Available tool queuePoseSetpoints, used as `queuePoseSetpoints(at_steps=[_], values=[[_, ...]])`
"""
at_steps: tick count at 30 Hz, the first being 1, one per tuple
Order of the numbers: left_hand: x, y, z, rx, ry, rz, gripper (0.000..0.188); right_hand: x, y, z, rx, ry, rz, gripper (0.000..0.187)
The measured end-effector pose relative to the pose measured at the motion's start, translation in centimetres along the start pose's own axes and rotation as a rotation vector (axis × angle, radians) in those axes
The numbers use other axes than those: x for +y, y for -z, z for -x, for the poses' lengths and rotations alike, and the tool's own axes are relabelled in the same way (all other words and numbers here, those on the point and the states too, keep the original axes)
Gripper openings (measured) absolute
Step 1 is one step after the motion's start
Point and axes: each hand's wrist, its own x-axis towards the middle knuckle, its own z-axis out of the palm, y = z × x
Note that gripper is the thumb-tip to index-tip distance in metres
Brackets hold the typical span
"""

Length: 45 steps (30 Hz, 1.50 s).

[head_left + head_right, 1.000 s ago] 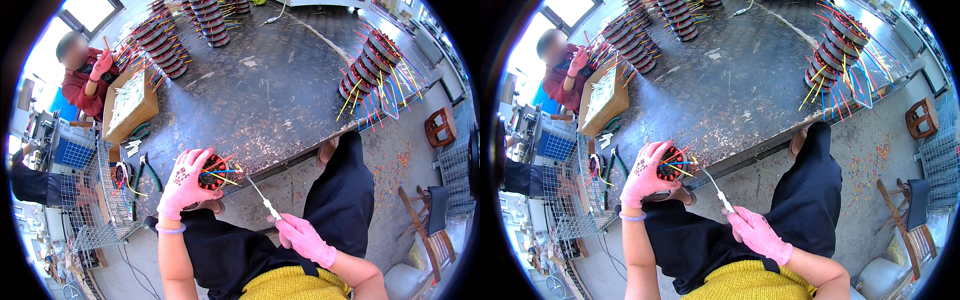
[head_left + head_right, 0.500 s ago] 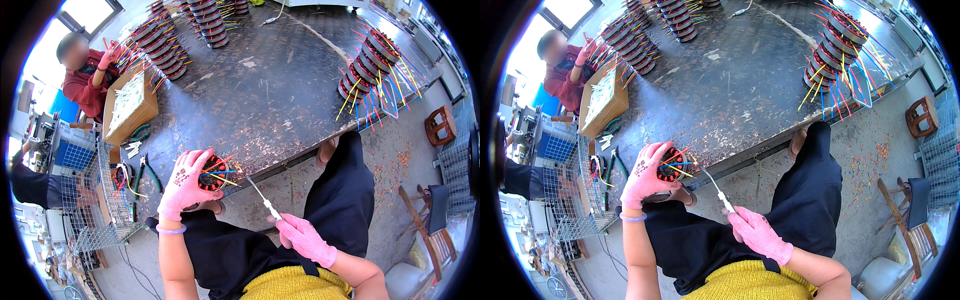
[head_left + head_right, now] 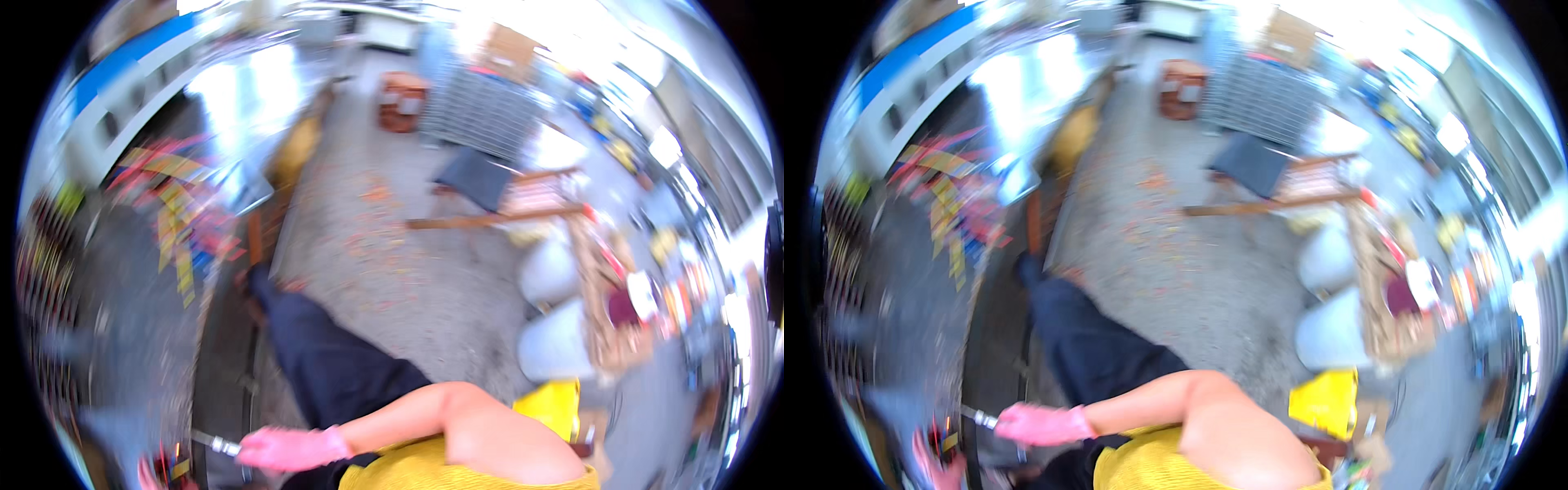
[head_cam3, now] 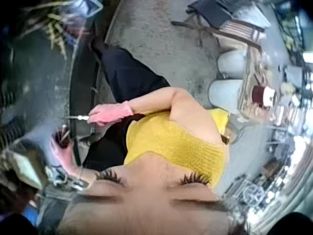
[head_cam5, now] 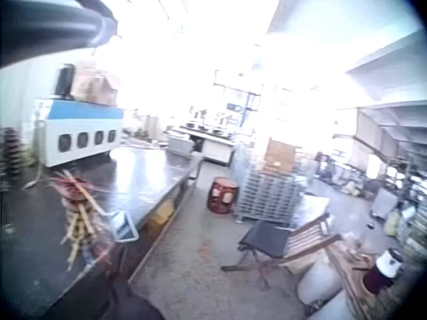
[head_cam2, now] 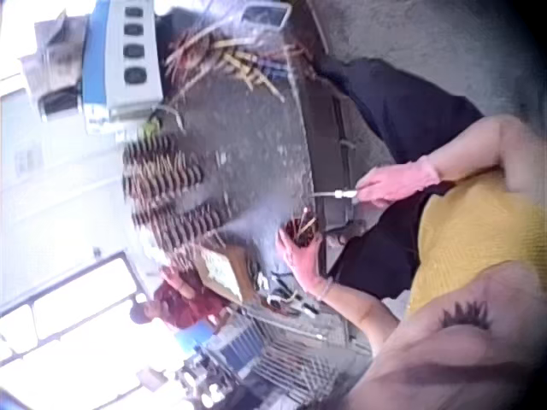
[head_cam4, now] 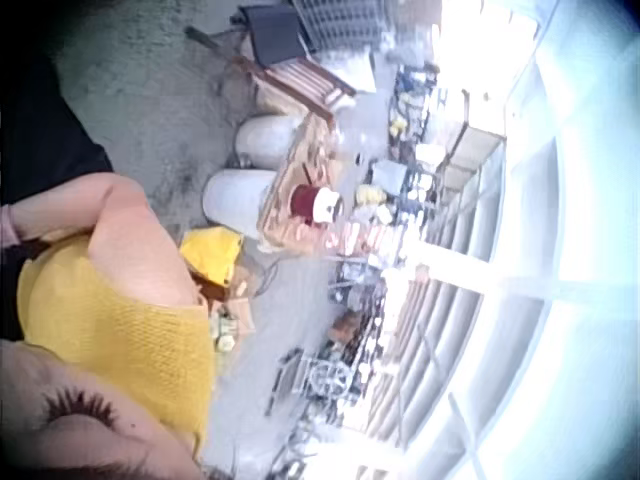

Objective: The person uses a soldering tool to connect wires to a motor stator assembly. They hold the stator by hand, apply the tool to several wire points, and then place the completed assembly onto a stack of similar items.

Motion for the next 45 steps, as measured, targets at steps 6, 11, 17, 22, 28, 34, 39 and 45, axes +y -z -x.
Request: queuePoseSetpoints(at_steps=[6, 11, 17, 22, 28, 34, 39, 45], values=[[9.2, 3.3, 2.3, -0.107, 0.210, 0.521, 0.048, 0.2, 1.8, 1.7, 0.073, 0.197, -0.179, 0.034], [14.9, -0.4, 3.6, -0.843, -0.170, 0.766, 0.064, -2.9, 2.3, 4.7, 0.080, 0.319, -0.198, 0.030], [20.7, -2.2, 4.8, -1.056, -0.109, 0.760, 0.069, 0.2, 2.4, 3.0, 0.064, 0.360, -0.270, 0.030], [19.9, 0.3, 6.4, -0.905, -0.007, 0.769, 0.073, -0.2, 1.8, 3.2, -0.009, 0.370, -0.127, 0.030], [9.9, 4.7, 6.4, -0.276, 0.071, 0.536, 0.081, -1.2, 2.5, 5.0, -0.092, 0.073, -0.236, 0.033], [3.6, 6.2, 3.8, 0.010, 0.171, 0.001, 0.096, -4.4, 2.0, 3.9, 0.007, -0.153, -0.151, 0.035], [-0.1, 3.7, 3.7, -0.077, 0.164, -0.096, 0.107, -3.8, 1.8, 1.1, 0.005, -0.253, -0.060, 0.035], [0.2, 2.2, 1.9, -0.132, 0.200, -0.088, 0.102, -2.7, 2.6, -0.8, -0.005, -0.357, -0.066, 0.036]])
